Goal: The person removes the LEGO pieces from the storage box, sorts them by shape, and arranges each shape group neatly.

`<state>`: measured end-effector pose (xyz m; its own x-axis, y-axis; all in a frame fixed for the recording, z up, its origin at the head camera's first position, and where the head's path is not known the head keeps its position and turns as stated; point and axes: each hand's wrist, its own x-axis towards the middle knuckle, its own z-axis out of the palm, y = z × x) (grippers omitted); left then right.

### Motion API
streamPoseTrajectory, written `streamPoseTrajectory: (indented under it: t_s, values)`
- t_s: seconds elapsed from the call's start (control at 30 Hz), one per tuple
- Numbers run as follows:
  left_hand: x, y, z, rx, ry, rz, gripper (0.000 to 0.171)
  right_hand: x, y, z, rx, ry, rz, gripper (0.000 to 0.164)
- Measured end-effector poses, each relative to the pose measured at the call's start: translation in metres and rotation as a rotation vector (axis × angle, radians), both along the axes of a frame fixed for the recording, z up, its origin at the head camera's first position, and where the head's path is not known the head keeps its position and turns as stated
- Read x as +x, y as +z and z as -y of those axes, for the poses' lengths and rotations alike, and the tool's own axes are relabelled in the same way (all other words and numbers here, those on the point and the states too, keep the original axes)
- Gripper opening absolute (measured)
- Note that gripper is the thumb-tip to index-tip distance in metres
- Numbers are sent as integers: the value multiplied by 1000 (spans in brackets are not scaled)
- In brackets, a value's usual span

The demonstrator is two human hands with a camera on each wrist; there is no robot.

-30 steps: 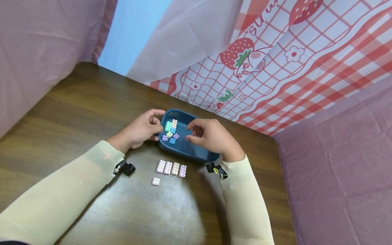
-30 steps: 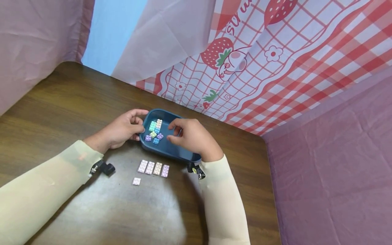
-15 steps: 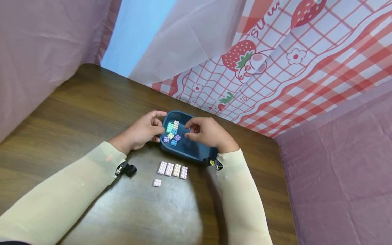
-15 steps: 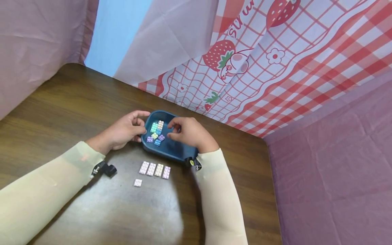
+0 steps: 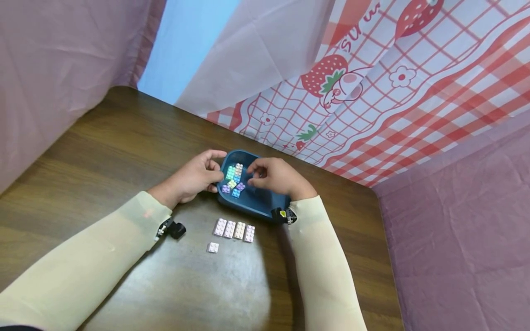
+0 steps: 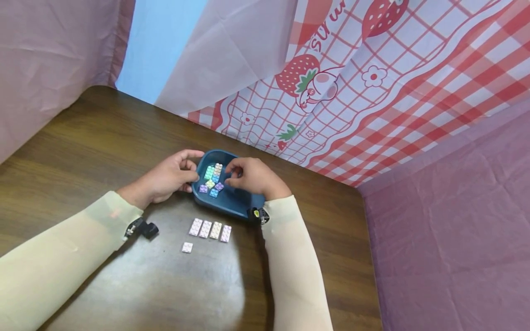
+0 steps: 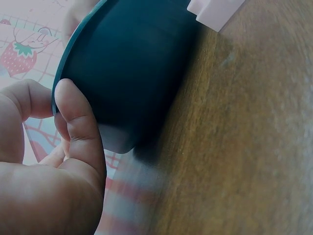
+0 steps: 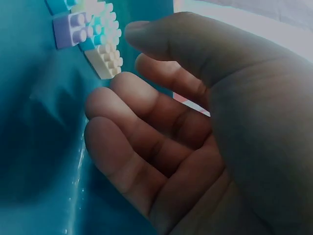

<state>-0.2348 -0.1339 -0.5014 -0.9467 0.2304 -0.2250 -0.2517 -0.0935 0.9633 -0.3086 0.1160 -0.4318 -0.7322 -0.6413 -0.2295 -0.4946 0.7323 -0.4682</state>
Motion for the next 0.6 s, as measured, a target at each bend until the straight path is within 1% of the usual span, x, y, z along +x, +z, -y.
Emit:
streamPoseTrajectory:
  t_s: [0.33, 0.47, 0.6]
  values:
    - [-1, 1, 0, -20, -2, 19, 71, -10, -3, -1, 3, -19, 47, 28]
    - [-1, 1, -1, -17, 0, 15, 71, -13, -4, 0, 9, -24, 66, 28]
    - [-1, 0, 0, -12, 0, 6, 72, -15, -8, 0, 17, -11, 90, 27]
